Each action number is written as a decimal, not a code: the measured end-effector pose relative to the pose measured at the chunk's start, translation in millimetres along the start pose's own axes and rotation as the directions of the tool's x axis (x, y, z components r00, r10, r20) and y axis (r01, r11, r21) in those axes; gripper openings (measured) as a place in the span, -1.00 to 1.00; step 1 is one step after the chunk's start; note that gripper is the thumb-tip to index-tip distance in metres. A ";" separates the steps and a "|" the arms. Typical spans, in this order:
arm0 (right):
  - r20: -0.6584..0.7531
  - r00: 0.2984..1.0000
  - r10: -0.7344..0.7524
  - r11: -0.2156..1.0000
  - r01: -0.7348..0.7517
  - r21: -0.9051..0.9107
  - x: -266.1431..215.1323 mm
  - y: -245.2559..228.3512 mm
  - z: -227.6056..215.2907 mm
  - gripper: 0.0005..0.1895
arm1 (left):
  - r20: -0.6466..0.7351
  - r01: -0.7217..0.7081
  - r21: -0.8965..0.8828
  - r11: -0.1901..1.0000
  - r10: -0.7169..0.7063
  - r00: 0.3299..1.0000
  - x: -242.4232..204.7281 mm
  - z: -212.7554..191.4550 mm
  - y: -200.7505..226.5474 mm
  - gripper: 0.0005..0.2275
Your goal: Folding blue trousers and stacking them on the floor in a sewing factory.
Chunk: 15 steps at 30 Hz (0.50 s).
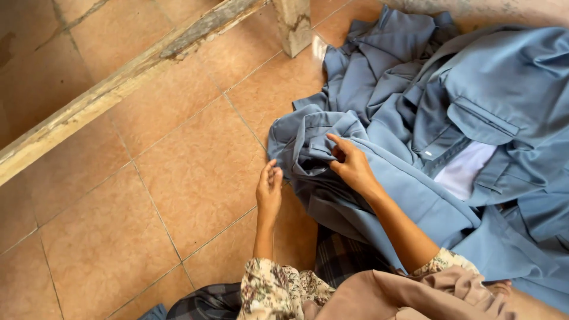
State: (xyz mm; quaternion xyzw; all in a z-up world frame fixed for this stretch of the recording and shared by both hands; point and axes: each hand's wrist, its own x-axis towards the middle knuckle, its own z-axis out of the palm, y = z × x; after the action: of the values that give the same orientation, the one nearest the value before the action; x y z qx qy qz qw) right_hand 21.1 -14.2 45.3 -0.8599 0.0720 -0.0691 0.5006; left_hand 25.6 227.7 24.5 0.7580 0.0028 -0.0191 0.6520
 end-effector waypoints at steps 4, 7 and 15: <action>-0.095 0.991 0.092 0.978 -0.108 -0.180 -2.9 1.1 -9.0 -0.53 | 0.237 -0.060 0.240 0.969 0.002 0.971 29.7 8.7 11.2 -0.21; -0.121 0.978 0.171 0.938 -0.200 -0.285 2.3 -0.2 -18.7 -0.68 | 0.287 0.072 0.354 0.933 -0.181 0.941 58.0 33.4 -11.5 -0.06; -0.159 0.955 0.250 0.926 -0.284 -0.249 17.4 20.3 -25.6 -0.67 | 0.013 0.123 0.465 0.877 -0.146 0.989 98.9 92.3 -62.2 -0.40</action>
State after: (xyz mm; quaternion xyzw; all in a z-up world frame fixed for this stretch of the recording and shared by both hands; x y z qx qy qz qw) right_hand 32.1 -49.3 40.9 -0.8961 0.2281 -0.0435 0.3783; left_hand 120.2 143.7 -54.0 0.8887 0.0352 -0.0824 0.4497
